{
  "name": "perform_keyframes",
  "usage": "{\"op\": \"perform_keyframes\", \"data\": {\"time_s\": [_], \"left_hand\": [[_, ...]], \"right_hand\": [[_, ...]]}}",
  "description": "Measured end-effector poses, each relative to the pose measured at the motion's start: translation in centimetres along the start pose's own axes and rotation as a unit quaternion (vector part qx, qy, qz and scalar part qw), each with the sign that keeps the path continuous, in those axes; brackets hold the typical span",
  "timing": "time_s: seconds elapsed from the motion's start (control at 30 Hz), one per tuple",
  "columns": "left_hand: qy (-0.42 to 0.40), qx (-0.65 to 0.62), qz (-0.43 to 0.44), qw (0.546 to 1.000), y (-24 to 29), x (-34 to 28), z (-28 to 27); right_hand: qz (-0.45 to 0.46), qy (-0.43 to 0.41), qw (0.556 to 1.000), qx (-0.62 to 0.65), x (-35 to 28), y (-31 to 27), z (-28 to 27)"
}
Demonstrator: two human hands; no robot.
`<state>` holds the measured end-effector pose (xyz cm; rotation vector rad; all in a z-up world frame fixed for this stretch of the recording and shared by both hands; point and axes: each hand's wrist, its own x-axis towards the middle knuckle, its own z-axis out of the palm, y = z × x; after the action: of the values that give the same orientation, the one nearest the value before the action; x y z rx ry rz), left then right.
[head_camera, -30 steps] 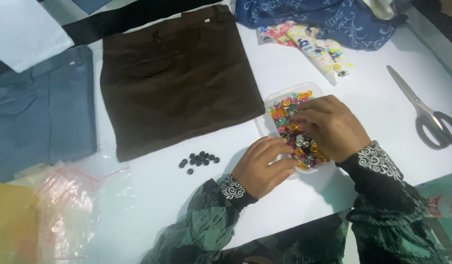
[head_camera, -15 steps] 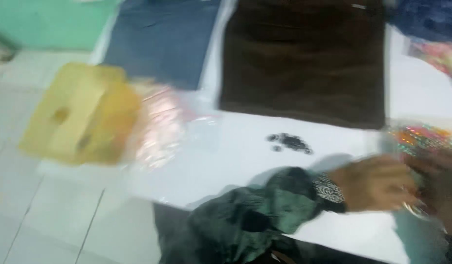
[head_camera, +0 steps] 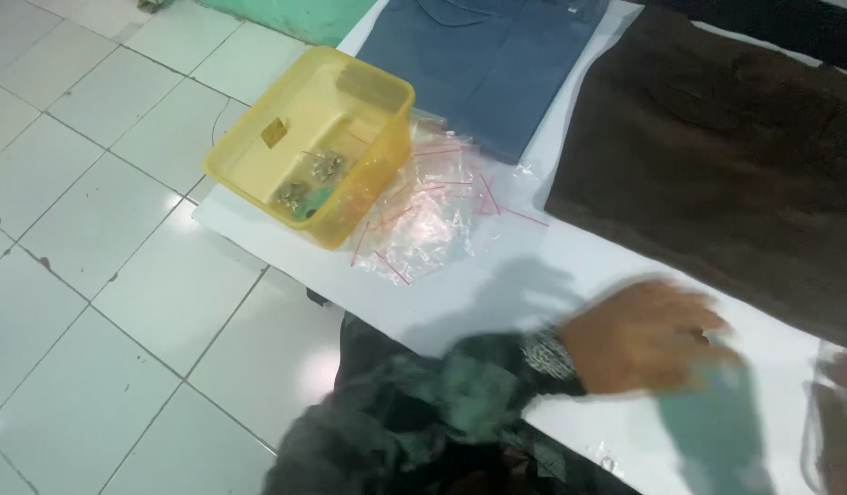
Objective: The person sorts colorful buttons from a plastic container onto a white table, separating them by color. They then pick up black buttons and place them into a small plastic bag, followed by doing the same with pink buttons.
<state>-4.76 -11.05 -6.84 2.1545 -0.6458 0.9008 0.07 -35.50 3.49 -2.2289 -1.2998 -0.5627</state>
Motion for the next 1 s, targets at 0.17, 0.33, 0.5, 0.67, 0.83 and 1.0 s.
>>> {"op": "perform_keyframes", "data": {"time_s": [0.17, 0.33, 0.5, 0.67, 0.83, 1.0], "left_hand": [[0.009, 0.089, -0.091, 0.992, -5.1, 2.2, -15.5], [0.075, 0.049, -0.224, 0.97, -9.9, -0.4, -19.0], [0.116, -0.004, -0.247, 0.962, -10.8, -1.1, -17.3], [0.067, -0.007, -0.25, 0.966, -9.2, -1.0, -18.1], [0.057, -0.005, -0.281, 0.958, -9.7, -1.3, -17.5], [0.045, -0.012, -0.292, 0.955, -8.0, -0.4, -18.8]], "right_hand": [[-0.017, -0.028, 0.999, 0.015, 7.2, -6.2, 5.2], [-0.065, -0.116, 0.989, 0.06, 14.7, -10.3, 11.8], [0.053, -0.24, 0.969, -0.038, 18.7, -11.3, 17.0], [0.072, -0.226, 0.971, -0.042, 18.2, -9.9, 19.5], [0.093, -0.201, 0.975, 0.022, 18.5, -9.8, 18.5], [0.156, -0.188, 0.969, 0.031, 18.3, -10.1, 16.6]]}}
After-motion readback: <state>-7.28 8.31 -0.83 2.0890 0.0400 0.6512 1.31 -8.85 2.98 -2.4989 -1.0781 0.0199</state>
